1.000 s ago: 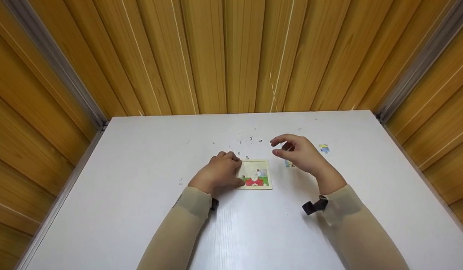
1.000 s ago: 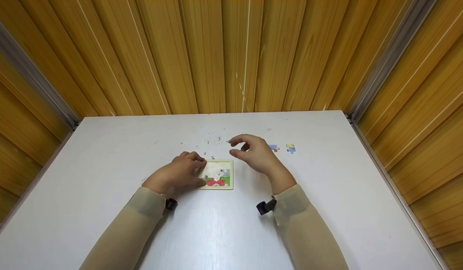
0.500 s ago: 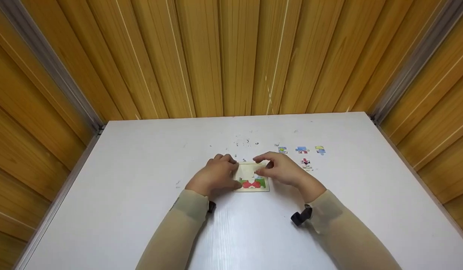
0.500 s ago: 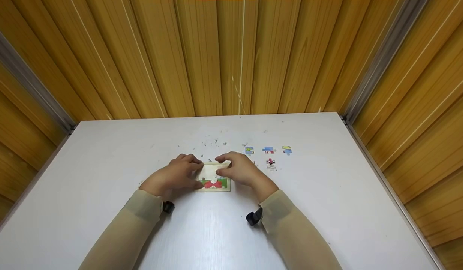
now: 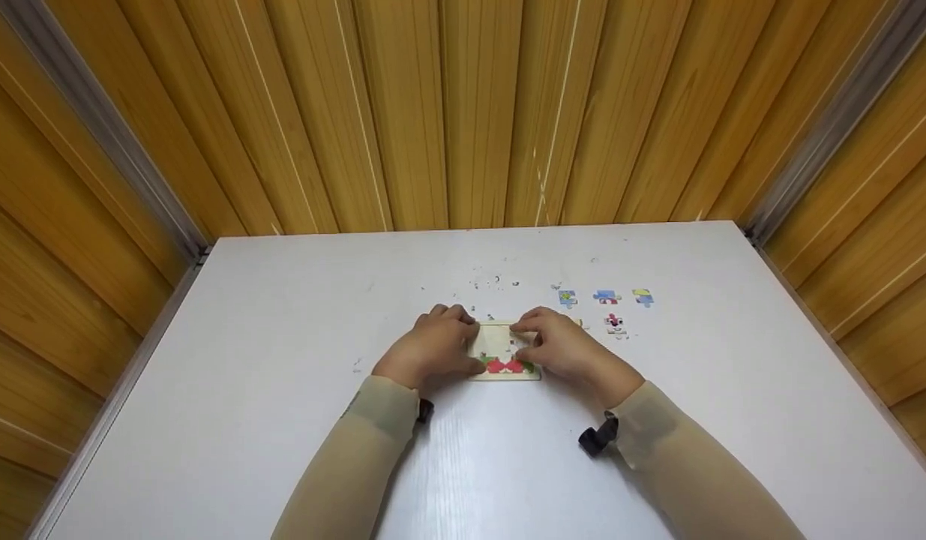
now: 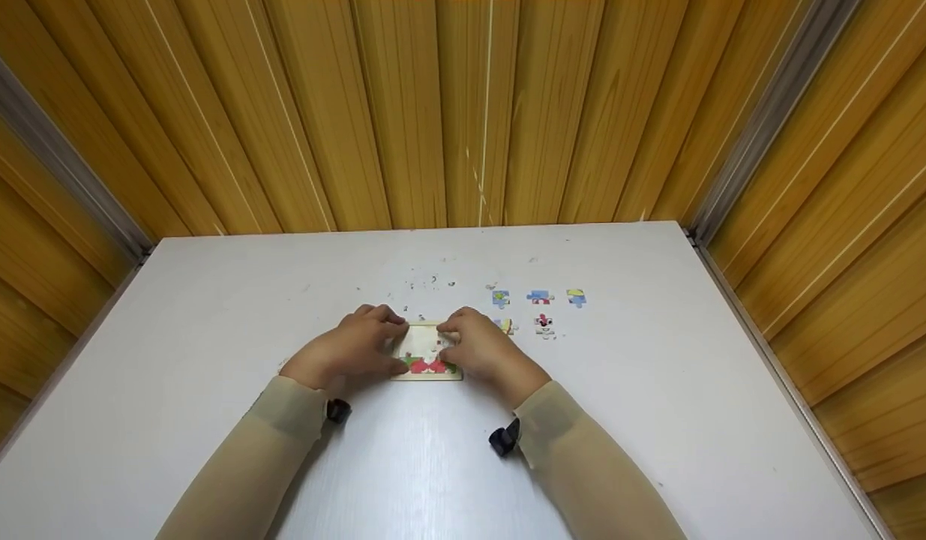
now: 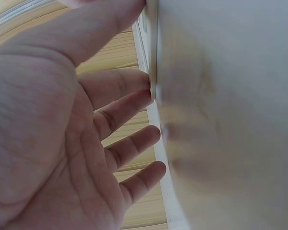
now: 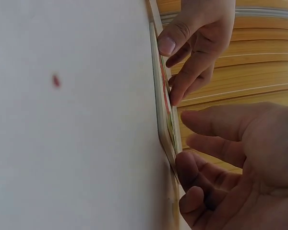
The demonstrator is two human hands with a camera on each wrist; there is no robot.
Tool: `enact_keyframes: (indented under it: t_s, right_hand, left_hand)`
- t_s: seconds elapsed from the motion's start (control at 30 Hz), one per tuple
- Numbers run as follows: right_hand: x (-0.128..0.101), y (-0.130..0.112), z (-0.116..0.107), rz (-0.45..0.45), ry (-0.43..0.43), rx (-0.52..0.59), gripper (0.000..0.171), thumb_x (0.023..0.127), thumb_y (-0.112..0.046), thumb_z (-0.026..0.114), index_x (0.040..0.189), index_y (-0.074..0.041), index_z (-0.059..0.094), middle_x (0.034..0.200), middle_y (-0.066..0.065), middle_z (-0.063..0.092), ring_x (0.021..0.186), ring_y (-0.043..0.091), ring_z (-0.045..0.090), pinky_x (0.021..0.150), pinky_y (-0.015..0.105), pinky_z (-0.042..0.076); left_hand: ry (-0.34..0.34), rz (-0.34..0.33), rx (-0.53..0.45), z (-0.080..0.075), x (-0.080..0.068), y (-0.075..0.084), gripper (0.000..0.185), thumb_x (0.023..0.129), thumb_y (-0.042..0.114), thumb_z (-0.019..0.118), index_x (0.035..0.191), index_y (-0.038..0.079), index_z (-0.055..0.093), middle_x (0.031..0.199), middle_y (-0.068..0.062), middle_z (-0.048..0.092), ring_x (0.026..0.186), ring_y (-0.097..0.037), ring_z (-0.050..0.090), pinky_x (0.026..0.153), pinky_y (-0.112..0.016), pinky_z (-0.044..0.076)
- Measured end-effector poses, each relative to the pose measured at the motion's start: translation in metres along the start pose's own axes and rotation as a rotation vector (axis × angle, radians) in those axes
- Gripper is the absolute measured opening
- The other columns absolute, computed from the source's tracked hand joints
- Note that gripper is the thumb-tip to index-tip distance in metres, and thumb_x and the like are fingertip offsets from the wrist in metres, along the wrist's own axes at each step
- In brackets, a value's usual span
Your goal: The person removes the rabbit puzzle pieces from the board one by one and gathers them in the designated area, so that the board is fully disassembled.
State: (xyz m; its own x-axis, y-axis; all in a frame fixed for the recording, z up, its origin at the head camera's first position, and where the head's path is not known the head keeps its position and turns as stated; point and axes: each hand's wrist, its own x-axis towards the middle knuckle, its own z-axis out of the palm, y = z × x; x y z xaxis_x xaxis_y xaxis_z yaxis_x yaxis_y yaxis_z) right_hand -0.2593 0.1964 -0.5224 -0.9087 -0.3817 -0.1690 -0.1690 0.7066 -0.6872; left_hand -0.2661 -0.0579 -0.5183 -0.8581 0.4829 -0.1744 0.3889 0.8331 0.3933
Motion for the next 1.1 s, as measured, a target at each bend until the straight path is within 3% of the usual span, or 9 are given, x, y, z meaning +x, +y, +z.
enact_keyframes:
  t_s: [0.17, 0.4, 0.7, 0.97, 1.1]
  right_hand:
    - [-0.0023, -0.0020, 0.0023, -0.012, 0.002, -0.022, 0.042, 0.102, -0.015, 0.082, 0.142, -0.002, 0.077, 0.147, 0.013, 0.064, 0.124, 0.028, 0.064, 0.109, 0.047, 0.053]
    - [-0.0035, -0.0036, 0.0039, -0.029, 0.004, -0.058, 0.033, 0.103, -0.010, 0.079, 0.135, -0.006, 0.081, 0.146, 0.013, 0.063, 0.128, 0.029, 0.062, 0.110, 0.048, 0.051]
    - [-0.0028, -0.0035, 0.0040, -0.029, 0.021, -0.069, 0.024, 0.103, -0.012, 0.081, 0.127, -0.011, 0.078, 0.143, 0.012, 0.066, 0.124, 0.029, 0.062, 0.112, 0.052, 0.051]
    - [-0.0028, -0.0034, 0.0047, -0.015, 0.014, -0.051, 0.024, 0.104, -0.013, 0.081, 0.126, -0.013, 0.073, 0.125, 0.008, 0.068, 0.106, 0.024, 0.060, 0.096, 0.044, 0.051]
    - [-0.0031, -0.0027, 0.0051, -0.007, 0.008, -0.044, 0.025, 0.104, -0.014, 0.081, 0.128, -0.013, 0.074, 0.124, 0.007, 0.069, 0.103, 0.022, 0.060, 0.093, 0.040, 0.049]
  left_hand:
    - [0.006, 0.009, 0.022, -0.0016, -0.0004, 0.0012, 0.055, 0.096, 0.044, 0.090, 0.140, 0.012, 0.079, 0.157, -0.005, 0.064, 0.152, -0.031, 0.052, 0.132, -0.052, 0.043]
    - [0.011, 0.034, 0.047, -0.0019, 0.0000, -0.0008, 0.036, 0.096, 0.043, 0.089, 0.113, 0.012, 0.080, 0.155, -0.007, 0.065, 0.150, -0.033, 0.054, 0.128, -0.054, 0.046]
    - [0.009, 0.027, 0.043, -0.0009, 0.0012, -0.0014, 0.044, 0.096, 0.043, 0.090, 0.124, 0.011, 0.081, 0.154, -0.007, 0.065, 0.149, -0.033, 0.054, 0.128, -0.054, 0.045]
    - [0.013, 0.035, 0.047, 0.0002, 0.0005, -0.0010, 0.038, 0.097, 0.041, 0.089, 0.118, 0.010, 0.081, 0.154, -0.008, 0.065, 0.148, -0.035, 0.055, 0.128, -0.055, 0.045]
    - [0.013, 0.034, 0.041, 0.0010, 0.0002, -0.0009, 0.037, 0.097, 0.041, 0.089, 0.116, 0.011, 0.081, 0.153, -0.008, 0.065, 0.148, -0.034, 0.055, 0.127, -0.055, 0.046]
